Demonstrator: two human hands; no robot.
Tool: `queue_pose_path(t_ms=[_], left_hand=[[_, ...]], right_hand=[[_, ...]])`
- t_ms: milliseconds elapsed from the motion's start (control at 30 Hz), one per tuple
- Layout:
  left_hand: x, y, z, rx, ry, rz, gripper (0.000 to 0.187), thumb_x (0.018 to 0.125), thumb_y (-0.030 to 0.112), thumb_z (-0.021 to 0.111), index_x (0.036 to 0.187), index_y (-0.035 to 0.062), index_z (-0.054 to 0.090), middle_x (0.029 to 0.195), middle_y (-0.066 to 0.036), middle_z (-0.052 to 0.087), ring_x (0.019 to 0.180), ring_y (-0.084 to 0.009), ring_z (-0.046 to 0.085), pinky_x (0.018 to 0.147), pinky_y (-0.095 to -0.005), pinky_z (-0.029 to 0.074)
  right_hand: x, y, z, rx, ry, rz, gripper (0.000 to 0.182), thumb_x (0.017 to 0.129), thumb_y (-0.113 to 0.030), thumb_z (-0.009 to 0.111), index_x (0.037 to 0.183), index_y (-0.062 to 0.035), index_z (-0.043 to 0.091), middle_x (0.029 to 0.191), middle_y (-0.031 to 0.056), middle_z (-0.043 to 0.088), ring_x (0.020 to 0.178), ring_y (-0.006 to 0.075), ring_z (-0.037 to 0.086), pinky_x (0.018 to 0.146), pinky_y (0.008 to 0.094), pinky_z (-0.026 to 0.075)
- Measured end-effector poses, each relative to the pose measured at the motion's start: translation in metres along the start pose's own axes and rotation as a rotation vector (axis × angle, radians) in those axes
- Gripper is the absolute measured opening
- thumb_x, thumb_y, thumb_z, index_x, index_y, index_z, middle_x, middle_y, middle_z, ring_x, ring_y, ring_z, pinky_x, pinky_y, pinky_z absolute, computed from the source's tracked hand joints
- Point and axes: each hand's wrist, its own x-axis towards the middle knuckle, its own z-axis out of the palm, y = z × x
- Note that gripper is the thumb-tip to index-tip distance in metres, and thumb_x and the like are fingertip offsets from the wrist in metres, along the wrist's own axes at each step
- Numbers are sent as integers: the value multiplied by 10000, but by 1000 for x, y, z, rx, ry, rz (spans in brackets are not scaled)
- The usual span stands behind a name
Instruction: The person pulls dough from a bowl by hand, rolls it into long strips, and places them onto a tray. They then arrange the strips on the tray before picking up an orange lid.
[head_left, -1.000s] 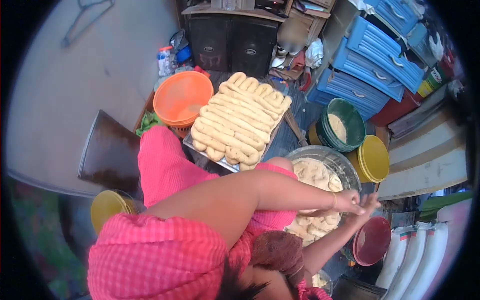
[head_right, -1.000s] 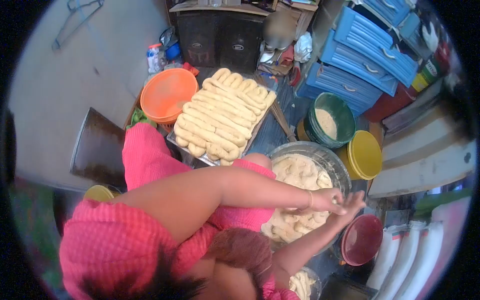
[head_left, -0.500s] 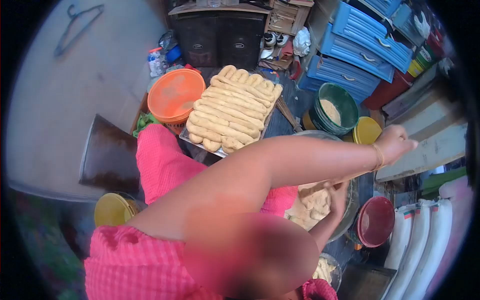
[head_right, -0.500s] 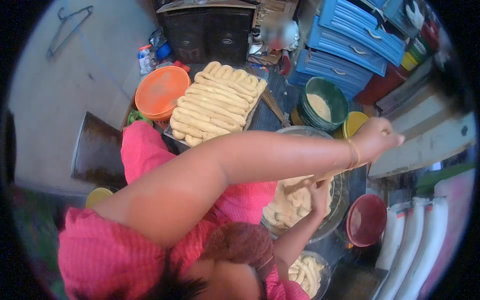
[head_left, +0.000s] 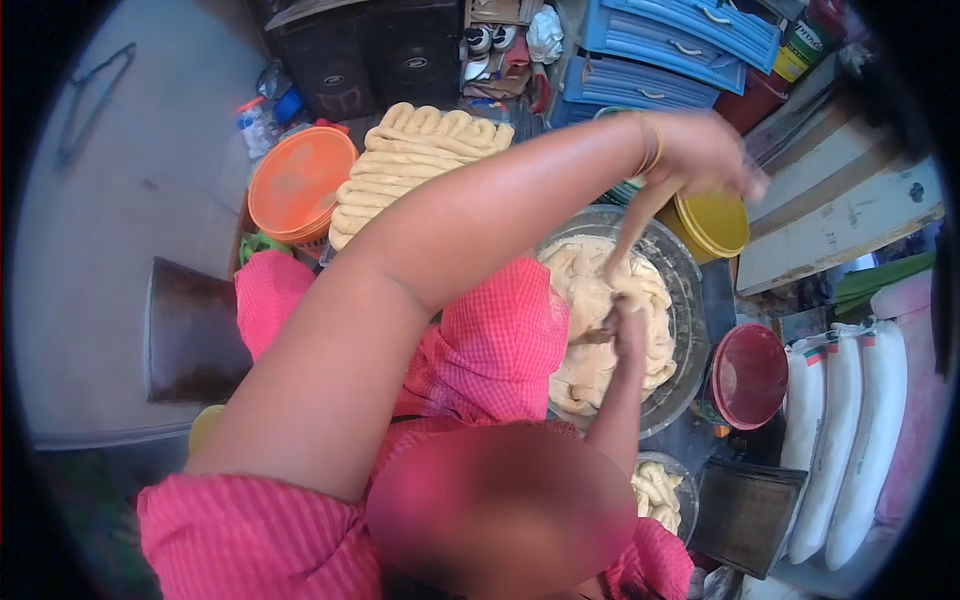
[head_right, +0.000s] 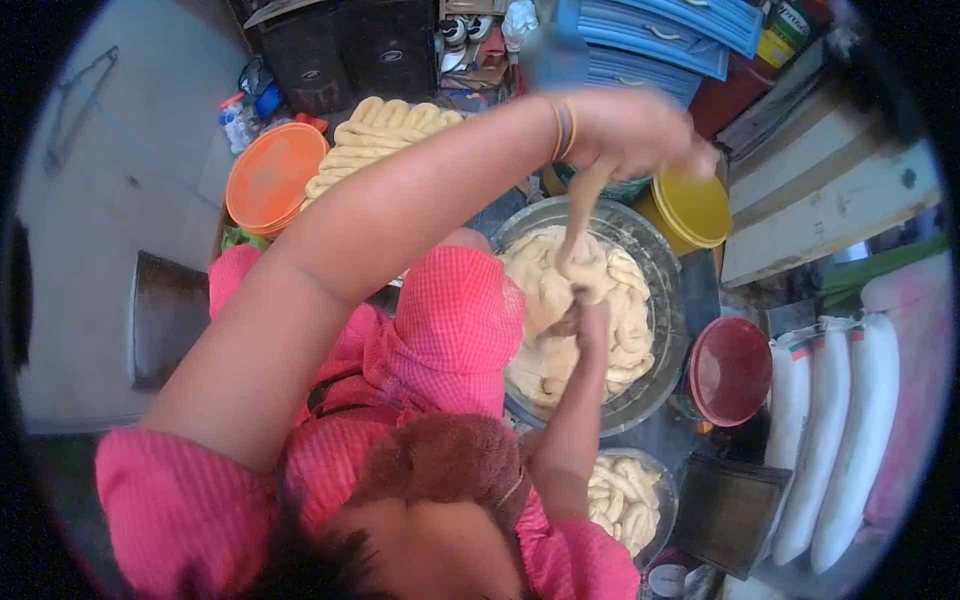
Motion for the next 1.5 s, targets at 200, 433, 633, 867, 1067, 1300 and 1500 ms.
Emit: queue_pose_path(t_ms=[200, 433, 633, 867, 1067, 1300, 1500], left_hand=[[-15, -68, 59, 397, -514, -214, 667, 686, 500, 688, 1061, -37, 560, 998, -166, 583, 953, -217, 545, 786, -318, 437], [-23, 49, 36, -259, 186, 260, 308, 795, 237, 637, 958, -11, 555, 853, -108, 624, 716, -181, 605, 620, -299, 489], [-35, 109, -95, -673, 17, 358, 198, 830, 255, 554, 689, 160, 453, 613, -18, 428, 566, -177, 443, 526, -328, 346], [-127, 0, -201, -670, 854, 140, 158, 836, 241, 557, 793, 103, 496, 693, -69, 515, 587, -229, 521, 508, -380, 453], [-229, -88, -316, -556, 1580, 136, 134, 824, 178, 572, 807, 61, 508, 743, -96, 546, 642, -229, 553, 543, -350, 456], [-299, -151, -379, -197, 1722, 252, 120, 796, 61, 519, 899, -2, 519, 775, -139, 558, 701, -285, 589, 577, -396, 487], [-285, -198, -396, 146, 1469, -55, 232, 749, 195, 673, 760, -20, 588, 697, -86, 592, 604, -175, 562, 562, -319, 453]], right_hand=[[-60, -169, 12, 142, -102, -418, 360, 767, -87, 541, 1104, 31, 499, 736, 28, 541, 557, 68, 498, 474, 171, 378], [-32, -134, 39, -141, 412, -823, 357, 745, -37, 659, 1045, -22, 466, 761, 41, 525, 578, 110, 517, 506, 226, 441], [9, 70, 53, -564, 144, -275, 318, 759, -269, 646, 870, 13, 551, 711, 172, 587, 694, 286, 598, 617, 378, 451], [36, -18, 56, -88, -228, -21, 344, 757, -81, 634, 1061, -30, 481, 742, 58, 572, 610, 117, 554, 561, 239, 463], [117, -103, 151, -353, -551, -159, 440, 733, -51, 634, 1138, -58, 460, 748, 23, 534, 511, 89, 458, 440, 233, 376], [211, -130, 338, -665, -638, -802, 323, 752, -125, 623, 1057, -47, 551, 884, 134, 608, 778, 240, 593, 694, 331, 468], [210, -90, 390, -1085, -444, -784, 288, 784, -197, 570, 1061, -121, 591, 1095, 130, 557, 1036, 300, 509, 880, 428, 391]])
